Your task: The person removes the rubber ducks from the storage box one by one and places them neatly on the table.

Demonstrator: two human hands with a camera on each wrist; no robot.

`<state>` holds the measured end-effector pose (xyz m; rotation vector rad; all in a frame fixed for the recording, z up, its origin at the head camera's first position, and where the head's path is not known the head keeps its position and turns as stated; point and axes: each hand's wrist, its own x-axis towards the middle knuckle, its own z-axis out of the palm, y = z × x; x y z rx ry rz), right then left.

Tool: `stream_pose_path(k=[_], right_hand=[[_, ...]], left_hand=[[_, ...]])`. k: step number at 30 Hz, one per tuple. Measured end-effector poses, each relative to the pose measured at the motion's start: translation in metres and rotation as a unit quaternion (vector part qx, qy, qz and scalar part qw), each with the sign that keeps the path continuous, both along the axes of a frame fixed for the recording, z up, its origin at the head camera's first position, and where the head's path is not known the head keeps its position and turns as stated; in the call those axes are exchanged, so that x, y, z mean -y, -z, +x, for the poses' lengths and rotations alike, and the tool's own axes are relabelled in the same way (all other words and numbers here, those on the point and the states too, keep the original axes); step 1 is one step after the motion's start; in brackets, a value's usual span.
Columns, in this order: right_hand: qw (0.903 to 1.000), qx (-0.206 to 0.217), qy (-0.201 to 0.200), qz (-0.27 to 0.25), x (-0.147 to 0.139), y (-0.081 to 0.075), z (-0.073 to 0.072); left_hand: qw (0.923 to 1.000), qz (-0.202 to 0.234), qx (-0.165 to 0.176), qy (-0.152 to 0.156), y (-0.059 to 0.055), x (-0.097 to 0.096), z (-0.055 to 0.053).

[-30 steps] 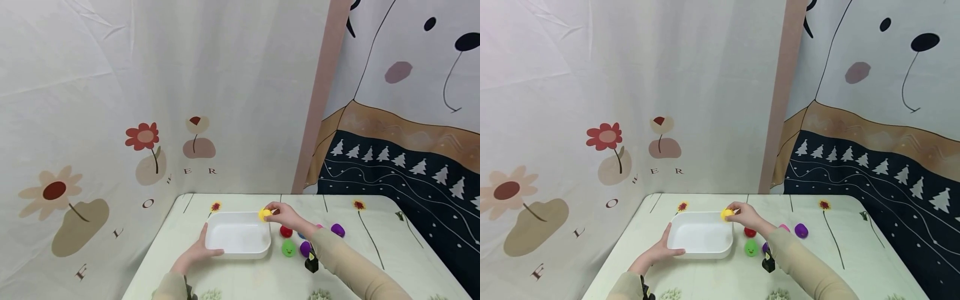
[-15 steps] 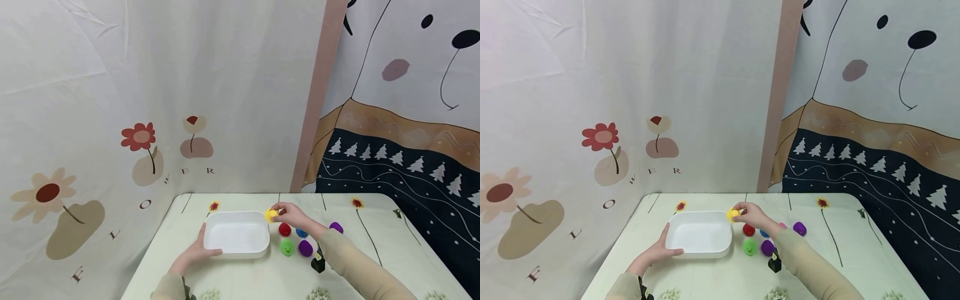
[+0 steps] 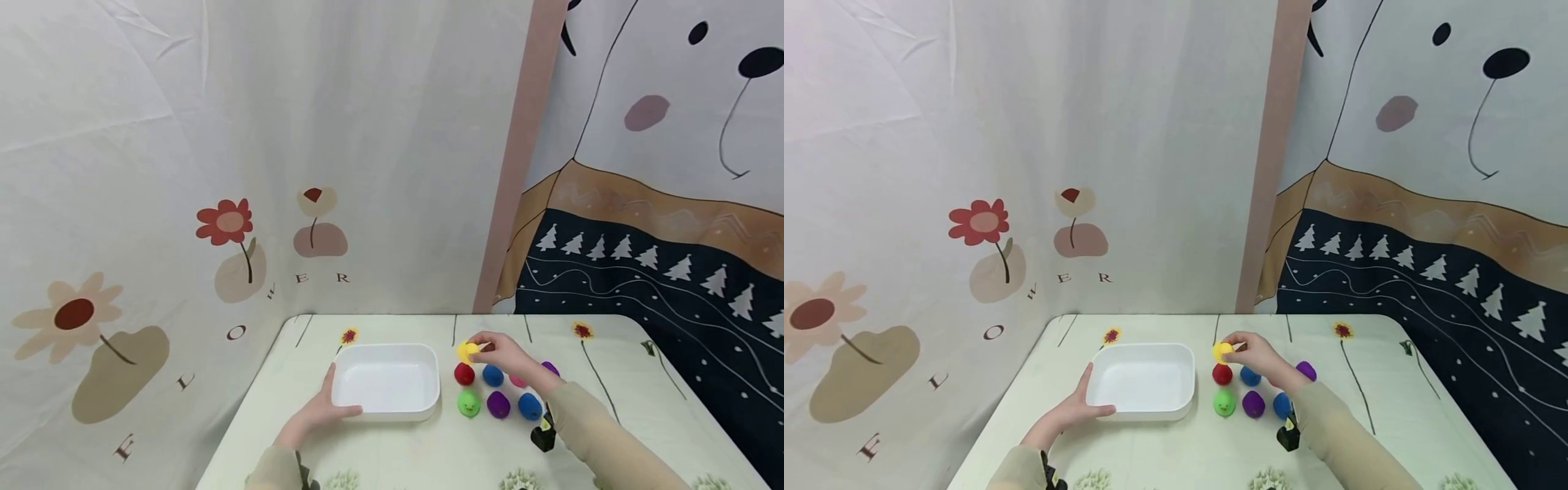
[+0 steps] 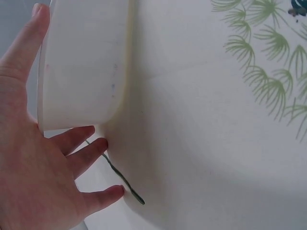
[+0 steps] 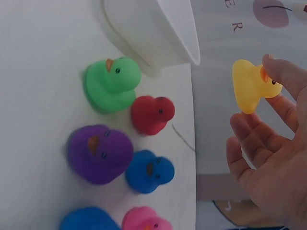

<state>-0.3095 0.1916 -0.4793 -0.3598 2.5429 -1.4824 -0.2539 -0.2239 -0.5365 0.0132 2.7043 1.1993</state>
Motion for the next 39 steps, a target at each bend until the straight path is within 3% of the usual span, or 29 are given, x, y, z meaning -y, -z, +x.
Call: stream_pose_path(k=[11,17,26,39], right_hand=[[0.9983,0.021,0.05,0.018,-0.038,0.01,0.009],[0.9985,0.02,0.048,0.019,-0.053,0.008,0.013],[0.9968,0.017,0.051,0.06,-0.083,0.007,0.019],[0.9945,0.037,0.061,0.078,-0.12,0.02,0.029]], left_hand=[[1.0,0.004,-0.003,0.006,0.0,0.0,0.002],[0.9999,0.003,-0.005,0.01,-0.001,-0.001,0.002],[0.9998,0.0,-0.006,0.019,-0.002,0.001,0.001],[0.9998,0.004,-0.002,0.021,0.0,0.002,-0.001]])
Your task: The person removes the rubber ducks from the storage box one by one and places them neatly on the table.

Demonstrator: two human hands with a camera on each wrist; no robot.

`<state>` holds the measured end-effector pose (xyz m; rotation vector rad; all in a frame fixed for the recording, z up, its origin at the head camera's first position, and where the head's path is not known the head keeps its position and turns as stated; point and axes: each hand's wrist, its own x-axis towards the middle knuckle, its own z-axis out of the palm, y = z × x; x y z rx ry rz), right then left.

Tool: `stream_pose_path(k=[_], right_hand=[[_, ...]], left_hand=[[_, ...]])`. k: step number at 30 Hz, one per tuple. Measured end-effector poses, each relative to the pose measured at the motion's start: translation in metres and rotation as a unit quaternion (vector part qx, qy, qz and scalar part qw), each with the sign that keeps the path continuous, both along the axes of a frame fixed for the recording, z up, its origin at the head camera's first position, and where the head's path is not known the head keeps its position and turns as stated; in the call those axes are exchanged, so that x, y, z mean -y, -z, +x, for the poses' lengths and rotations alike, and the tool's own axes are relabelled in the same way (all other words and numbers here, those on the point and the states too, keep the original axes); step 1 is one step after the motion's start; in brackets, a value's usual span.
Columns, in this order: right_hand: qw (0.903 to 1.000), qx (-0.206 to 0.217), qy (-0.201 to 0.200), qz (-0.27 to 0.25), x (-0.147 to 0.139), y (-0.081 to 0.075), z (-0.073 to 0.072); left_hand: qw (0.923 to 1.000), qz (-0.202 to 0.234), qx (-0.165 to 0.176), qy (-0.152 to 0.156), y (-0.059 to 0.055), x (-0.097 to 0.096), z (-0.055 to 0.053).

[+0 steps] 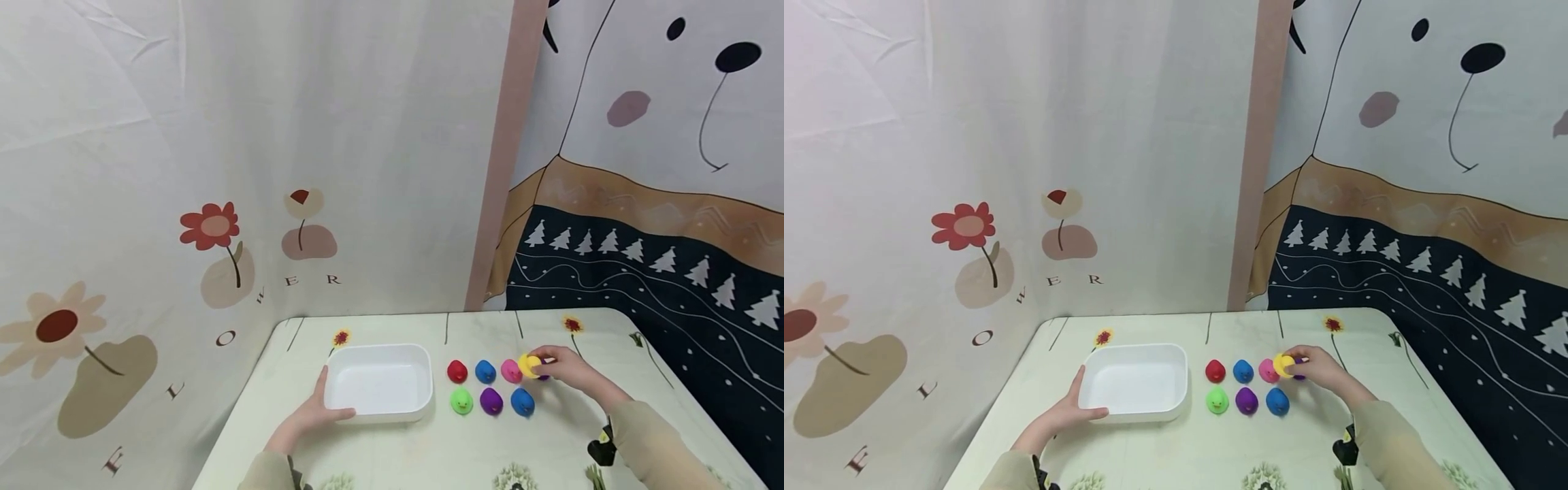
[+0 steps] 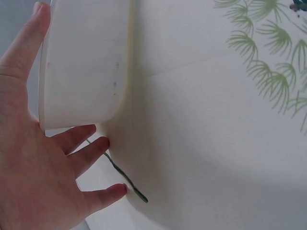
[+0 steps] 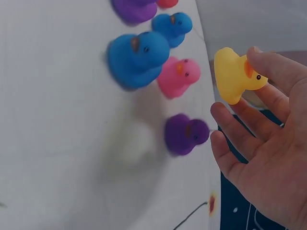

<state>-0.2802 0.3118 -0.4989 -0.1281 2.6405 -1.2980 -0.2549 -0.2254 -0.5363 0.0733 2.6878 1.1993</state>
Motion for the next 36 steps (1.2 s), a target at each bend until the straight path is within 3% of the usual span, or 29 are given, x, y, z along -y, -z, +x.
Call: stream_pose_path(k=[13,25,36], right_hand=[[0.9995,0.008,0.022,0.021,-0.019,0.021,0.01],[0.9992,0.005,0.028,0.028,-0.024,0.045,0.019],[0.9992,-0.01,0.031,0.023,-0.021,0.051,0.026]], left_hand=[[0.9998,0.002,0.015,-0.012,-0.001,-0.001,-0.002],[1.0,-0.002,0.006,-0.006,-0.003,-0.002,-0.001],[0.9999,0.003,0.01,-0.008,0.0,-0.001,-0.002]])
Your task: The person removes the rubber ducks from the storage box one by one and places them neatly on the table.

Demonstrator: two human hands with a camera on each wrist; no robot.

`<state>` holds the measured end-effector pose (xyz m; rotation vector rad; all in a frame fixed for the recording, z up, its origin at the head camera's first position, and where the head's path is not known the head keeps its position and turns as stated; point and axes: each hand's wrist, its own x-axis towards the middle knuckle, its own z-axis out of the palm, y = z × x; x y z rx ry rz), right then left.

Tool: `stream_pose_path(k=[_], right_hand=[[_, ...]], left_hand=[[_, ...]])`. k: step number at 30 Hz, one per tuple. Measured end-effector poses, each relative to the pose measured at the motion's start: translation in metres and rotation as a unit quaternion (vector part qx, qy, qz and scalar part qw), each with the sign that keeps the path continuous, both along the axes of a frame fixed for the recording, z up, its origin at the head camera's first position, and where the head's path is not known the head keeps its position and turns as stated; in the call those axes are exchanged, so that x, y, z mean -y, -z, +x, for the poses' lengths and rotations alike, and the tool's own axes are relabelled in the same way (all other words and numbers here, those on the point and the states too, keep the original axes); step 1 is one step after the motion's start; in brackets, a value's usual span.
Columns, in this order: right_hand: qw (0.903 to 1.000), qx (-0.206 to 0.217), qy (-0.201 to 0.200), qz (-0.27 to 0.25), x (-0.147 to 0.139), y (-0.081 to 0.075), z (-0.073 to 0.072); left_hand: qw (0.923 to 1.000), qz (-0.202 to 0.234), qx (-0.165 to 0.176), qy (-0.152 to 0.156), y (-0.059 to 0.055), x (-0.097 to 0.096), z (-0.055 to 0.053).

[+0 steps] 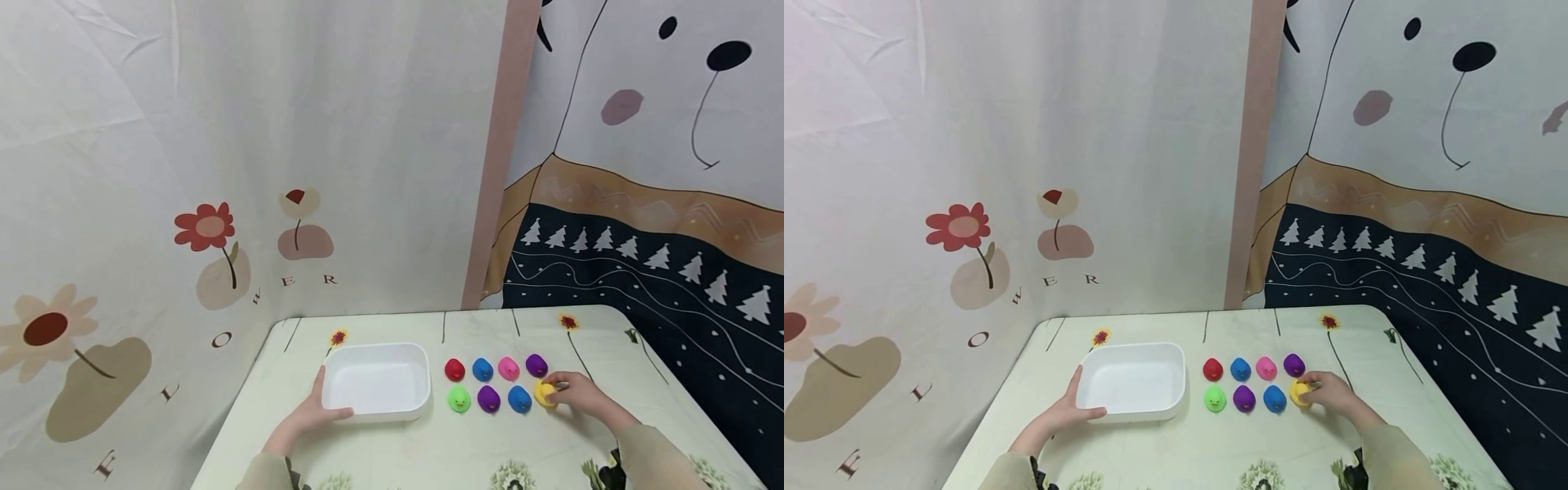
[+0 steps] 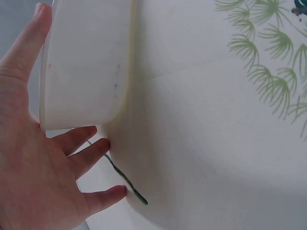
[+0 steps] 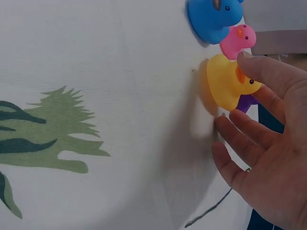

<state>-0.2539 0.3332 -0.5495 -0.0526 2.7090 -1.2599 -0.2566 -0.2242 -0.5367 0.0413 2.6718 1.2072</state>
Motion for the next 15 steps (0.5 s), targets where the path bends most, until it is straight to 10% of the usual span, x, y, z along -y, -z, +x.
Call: stream_pose_path(k=[15], right_hand=[[0.9998,0.004,0.007,0.017,0.001,0.0006,0.0001]], left_hand=[[0.9999,-0.006,-0.008,0.007,-0.0063,-0.0002,0.0004]])
